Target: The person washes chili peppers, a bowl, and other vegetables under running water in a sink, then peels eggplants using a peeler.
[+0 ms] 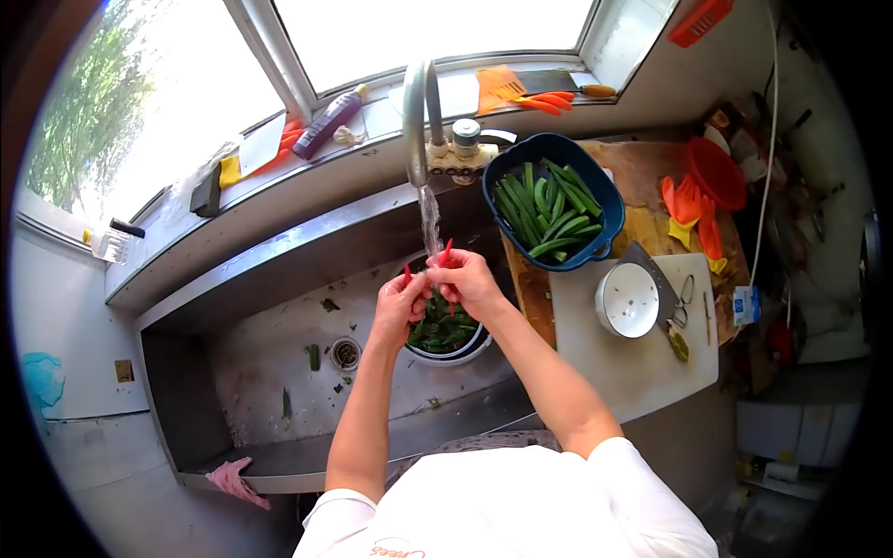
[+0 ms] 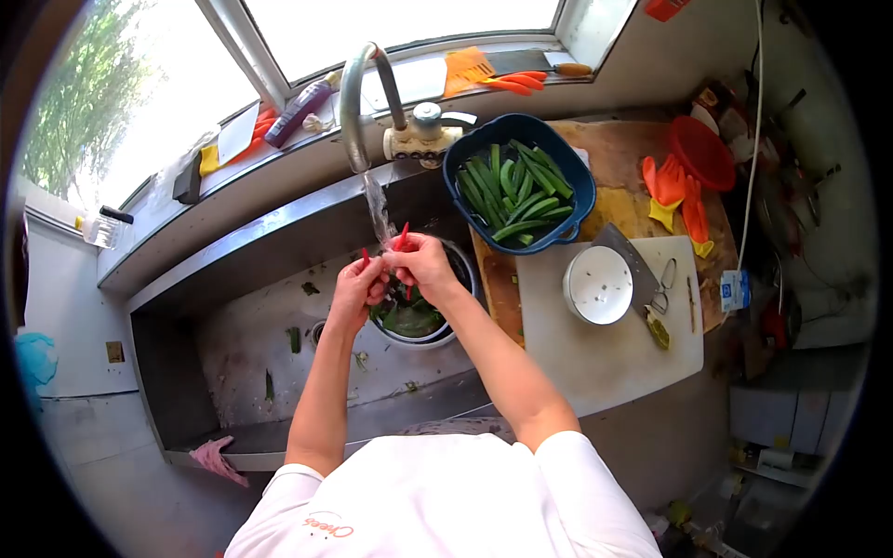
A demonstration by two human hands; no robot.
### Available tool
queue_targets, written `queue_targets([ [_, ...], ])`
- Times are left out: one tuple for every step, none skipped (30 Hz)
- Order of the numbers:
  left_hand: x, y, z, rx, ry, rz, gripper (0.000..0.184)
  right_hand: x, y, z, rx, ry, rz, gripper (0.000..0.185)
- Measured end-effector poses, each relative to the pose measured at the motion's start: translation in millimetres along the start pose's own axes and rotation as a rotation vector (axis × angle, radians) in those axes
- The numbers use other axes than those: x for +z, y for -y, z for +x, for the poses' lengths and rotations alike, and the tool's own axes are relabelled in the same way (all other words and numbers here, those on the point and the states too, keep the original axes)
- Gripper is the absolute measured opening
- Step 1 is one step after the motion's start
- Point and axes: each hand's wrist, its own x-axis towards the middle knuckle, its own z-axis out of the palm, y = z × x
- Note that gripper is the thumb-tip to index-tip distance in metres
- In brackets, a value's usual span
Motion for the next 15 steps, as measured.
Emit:
queue_targets([
  [0, -1, -1, 0.005, 0.009, 0.059, 0.019, -2, -1, 0, -0.025, 0.004, -0.042, 0.008],
  [1, -3, -3, -0.011, -0.015, 0.115, 0.018, -2, -3, -1, -0.034, 0.004, -0.068, 0.008],
  [1, -4, -4, 0.007, -0.010, 0.155, 0.018, -3, -4, -3, -0.043, 0.001, -0.093, 0.008],
  [2, -4, -5, 0.024, -0.003, 0.194, 0.018, -4, -5, -6, -0.052, -0.003, -0.119, 0.008],
  [3, -4, -5, 0.041, 0.006, 0.234, 0.018, -4, -6, -10, -0.020, -0.014, 0.024, 0.007],
  [5, -3, -6, 0.061, 0.027, 0.194, 0.018, -3, -6, -15, 0.010, -0.025, 0.167, 0.006],
  [7, -1, -8, 0.083, 0.048, 0.153, 0.017, -2, -5, -21, 0.039, -0.035, 0.308, 0.006],
  [10, 2, -9, 0.106, 0.067, 0.111, 0.017, 1, -4, -26, 0.064, -0.045, 0.417, 0.002],
  [11, 5, -11, 0.112, 0.100, 0.042, 0.017, -1, -7, -28, 0.061, -0.013, 0.470, 0.002],
  [11, 9, -12, 0.118, 0.132, -0.026, 0.016, -5, -13, -29, 0.058, 0.020, 0.524, 0.003],
  [11, 12, -13, 0.122, 0.163, -0.095, 0.016, -7, -17, -31, 0.055, 0.052, 0.578, 0.004],
  [12, 16, -14, 0.120, 0.178, -0.135, 0.016, -8, -19, -34, 0.075, 0.039, 0.624, 0.007],
  [13, 19, -15, 0.118, 0.191, -0.175, 0.015, -8, -20, -37, 0.072, 0.033, 0.645, 0.007],
  [13, 21, -15, 0.117, 0.205, -0.215, 0.015, -8, -21, -40, 0.069, 0.027, 0.666, 0.008],
  [14, 23, -16, 0.117, 0.224, -0.277, 0.015, -9, -21, -42, 0.065, 0.021, 0.686, 0.008],
])
